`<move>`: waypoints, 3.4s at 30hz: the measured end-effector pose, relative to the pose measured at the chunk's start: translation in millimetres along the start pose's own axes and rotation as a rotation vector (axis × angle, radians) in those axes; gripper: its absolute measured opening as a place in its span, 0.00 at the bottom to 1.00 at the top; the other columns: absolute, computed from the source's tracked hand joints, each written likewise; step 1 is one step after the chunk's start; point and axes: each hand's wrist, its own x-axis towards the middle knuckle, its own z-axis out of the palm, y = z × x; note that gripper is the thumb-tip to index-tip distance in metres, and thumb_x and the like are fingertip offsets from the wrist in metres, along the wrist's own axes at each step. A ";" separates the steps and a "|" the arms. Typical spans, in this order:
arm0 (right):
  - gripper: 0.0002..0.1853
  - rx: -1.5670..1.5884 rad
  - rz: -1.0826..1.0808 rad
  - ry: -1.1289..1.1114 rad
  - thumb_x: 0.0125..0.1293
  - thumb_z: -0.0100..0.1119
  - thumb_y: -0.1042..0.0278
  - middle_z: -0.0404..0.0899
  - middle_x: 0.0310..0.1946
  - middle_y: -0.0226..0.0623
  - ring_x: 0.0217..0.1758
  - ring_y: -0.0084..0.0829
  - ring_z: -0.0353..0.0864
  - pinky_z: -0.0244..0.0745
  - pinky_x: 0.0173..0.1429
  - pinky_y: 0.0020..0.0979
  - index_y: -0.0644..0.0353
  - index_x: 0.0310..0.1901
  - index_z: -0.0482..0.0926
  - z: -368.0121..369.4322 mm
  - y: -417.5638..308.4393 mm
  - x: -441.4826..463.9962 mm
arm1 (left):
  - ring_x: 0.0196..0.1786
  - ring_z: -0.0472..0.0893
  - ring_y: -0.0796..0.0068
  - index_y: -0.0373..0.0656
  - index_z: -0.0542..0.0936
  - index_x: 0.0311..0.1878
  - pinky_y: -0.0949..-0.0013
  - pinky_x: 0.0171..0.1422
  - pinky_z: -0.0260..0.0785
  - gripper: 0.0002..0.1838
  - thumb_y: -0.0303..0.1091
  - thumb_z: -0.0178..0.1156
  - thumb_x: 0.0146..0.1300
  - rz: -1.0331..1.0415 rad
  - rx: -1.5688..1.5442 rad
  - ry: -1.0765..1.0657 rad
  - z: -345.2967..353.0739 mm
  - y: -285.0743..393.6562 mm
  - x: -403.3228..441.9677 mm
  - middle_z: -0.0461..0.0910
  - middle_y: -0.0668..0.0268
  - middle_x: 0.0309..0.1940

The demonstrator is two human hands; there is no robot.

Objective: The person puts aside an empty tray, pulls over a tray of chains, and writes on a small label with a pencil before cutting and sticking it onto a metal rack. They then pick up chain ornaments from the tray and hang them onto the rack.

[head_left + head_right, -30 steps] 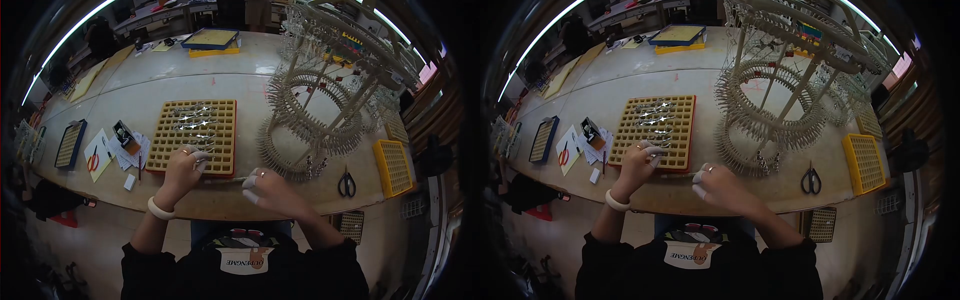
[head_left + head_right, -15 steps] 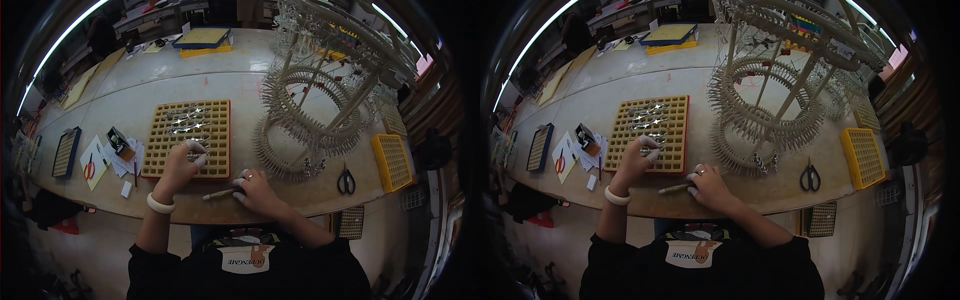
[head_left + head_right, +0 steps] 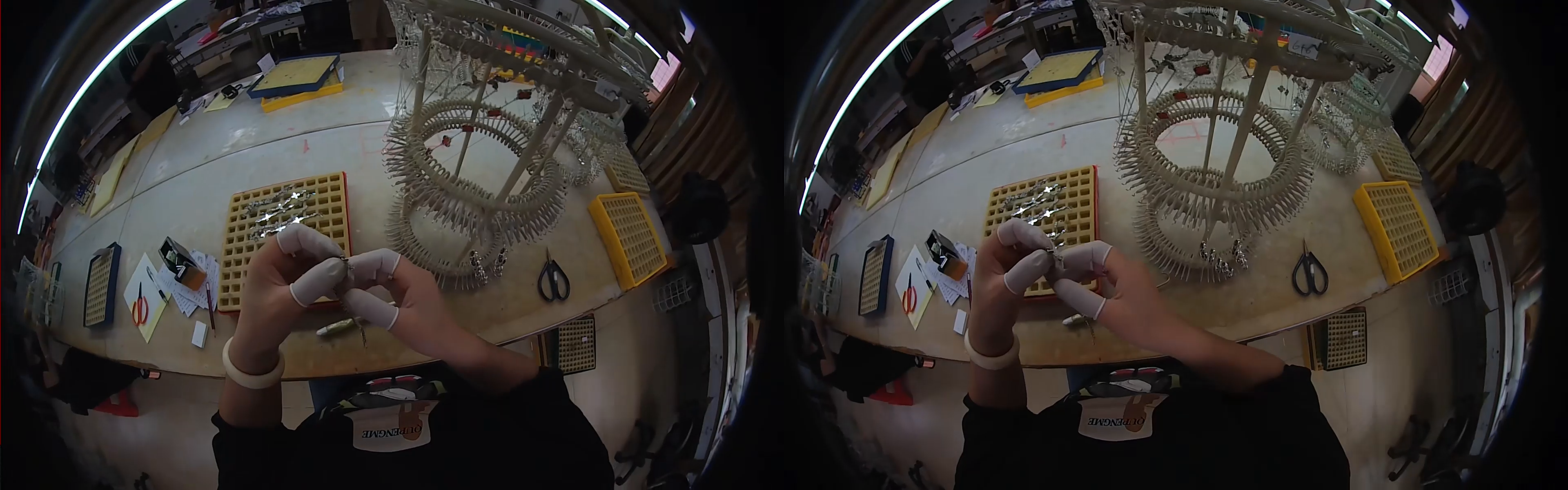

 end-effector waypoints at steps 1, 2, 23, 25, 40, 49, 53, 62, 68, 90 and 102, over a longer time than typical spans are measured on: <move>0.11 0.194 0.026 -0.040 0.62 0.56 0.77 0.76 0.41 0.32 0.47 0.21 0.74 0.69 0.55 0.26 0.65 0.47 0.73 -1.0 2.2 -1.9 | 0.36 0.78 0.80 0.37 0.73 0.38 0.76 0.41 0.72 0.05 0.23 0.58 0.59 0.014 -0.056 -0.019 1.6 -0.5 -0.8 0.78 0.64 0.32; 0.11 0.196 0.028 -0.037 0.62 0.56 0.77 0.76 0.41 0.32 0.47 0.21 0.74 0.69 0.55 0.26 0.65 0.47 0.73 -2.5 1.4 -3.1 | 0.36 0.79 0.79 0.37 0.73 0.38 0.76 0.41 0.72 0.05 0.22 0.57 0.59 0.027 -0.112 -0.037 2.9 -1.1 -1.4 0.78 0.63 0.33; 0.13 -0.284 -0.015 -0.168 0.69 0.45 0.74 0.76 0.29 0.32 0.33 0.20 0.77 0.72 0.40 0.24 0.64 0.53 0.71 -32.1 3.2 -52.1 | 0.43 0.78 0.73 0.33 0.69 0.50 0.68 0.49 0.73 0.14 0.17 0.49 0.59 0.399 -0.132 0.080 41.5 -18.5 0.9 0.77 0.61 0.38; 0.14 -0.470 -0.123 -0.117 0.69 0.45 0.74 0.76 0.28 0.33 0.31 0.21 0.76 0.72 0.39 0.23 0.64 0.55 0.69 -34.8 0.0 -56.1 | 0.41 0.78 0.73 0.34 0.69 0.50 0.69 0.47 0.73 0.14 0.19 0.49 0.60 0.410 -0.165 0.148 42.9 -21.5 5.5 0.77 0.62 0.37; 0.10 0.519 -0.389 -0.021 0.69 0.39 0.73 0.76 0.43 0.59 0.45 0.48 0.80 0.76 0.46 0.40 0.65 0.50 0.65 -76.5 -69.9 -34.5 | 0.44 0.81 0.64 0.33 0.73 0.49 0.64 0.53 0.74 0.12 0.26 0.51 0.63 -0.210 -0.541 0.125 56.5 -79.4 14.3 0.78 0.59 0.41; 0.10 0.495 -0.372 -0.084 0.66 0.40 0.75 0.76 0.44 0.59 0.43 0.49 0.80 0.74 0.47 0.37 0.63 0.48 0.66 -84.8 -81.2 -32.0 | 0.48 0.79 0.73 0.32 0.75 0.47 0.71 0.54 0.70 0.10 0.24 0.53 0.64 -0.206 -0.127 -0.149 67.8 -73.5 -1.5 0.80 0.61 0.40; 0.08 0.331 -0.360 -0.052 0.67 0.42 0.74 0.79 0.37 0.51 0.40 0.42 0.82 0.74 0.43 0.31 0.62 0.46 0.66 -88.6 -84.9 -30.4 | 0.46 0.78 0.75 0.33 0.76 0.44 0.74 0.52 0.69 0.08 0.22 0.56 0.61 -0.067 0.094 -0.100 64.5 -80.1 -2.3 0.80 0.63 0.38; 0.07 -0.457 -0.573 0.378 0.67 0.46 0.77 0.74 0.27 0.35 0.30 0.23 0.77 0.72 0.37 0.21 0.65 0.45 0.69 -86.1 -93.5 -24.9 | 0.42 0.77 0.73 0.35 0.76 0.39 0.73 0.50 0.67 0.08 0.18 0.58 0.55 0.391 0.492 0.008 55.2 -56.9 17.1 0.77 0.61 0.37; 0.07 -0.590 -0.912 0.573 0.66 0.48 0.79 0.76 0.30 0.34 0.32 0.22 0.77 0.74 0.41 0.23 0.66 0.44 0.73 -91.3 -103.2 7.2 | 0.39 0.76 0.74 0.34 0.76 0.38 0.74 0.46 0.67 0.07 0.17 0.55 0.56 0.438 0.500 0.019 61.3 -46.4 29.3 0.76 0.62 0.34; 0.04 -0.064 -0.919 0.679 0.60 0.53 0.84 0.79 0.30 0.40 0.33 0.31 0.83 0.80 0.36 0.27 0.66 0.35 0.72 -74.9 -140.5 18.3 | 0.41 0.74 0.74 0.34 0.77 0.40 0.74 0.48 0.67 0.10 0.14 0.56 0.54 0.566 0.543 0.050 79.5 -31.8 46.7 0.75 0.63 0.36; 0.04 -0.273 -0.780 0.712 0.57 0.58 0.81 0.79 0.24 0.37 0.23 0.28 0.80 0.70 0.28 0.22 0.64 0.32 0.72 -80.6 -151.5 10.5 | 0.37 0.77 0.76 0.35 0.78 0.41 0.75 0.44 0.69 0.10 0.18 0.60 0.54 0.533 0.451 0.102 74.6 -37.3 51.9 0.77 0.64 0.32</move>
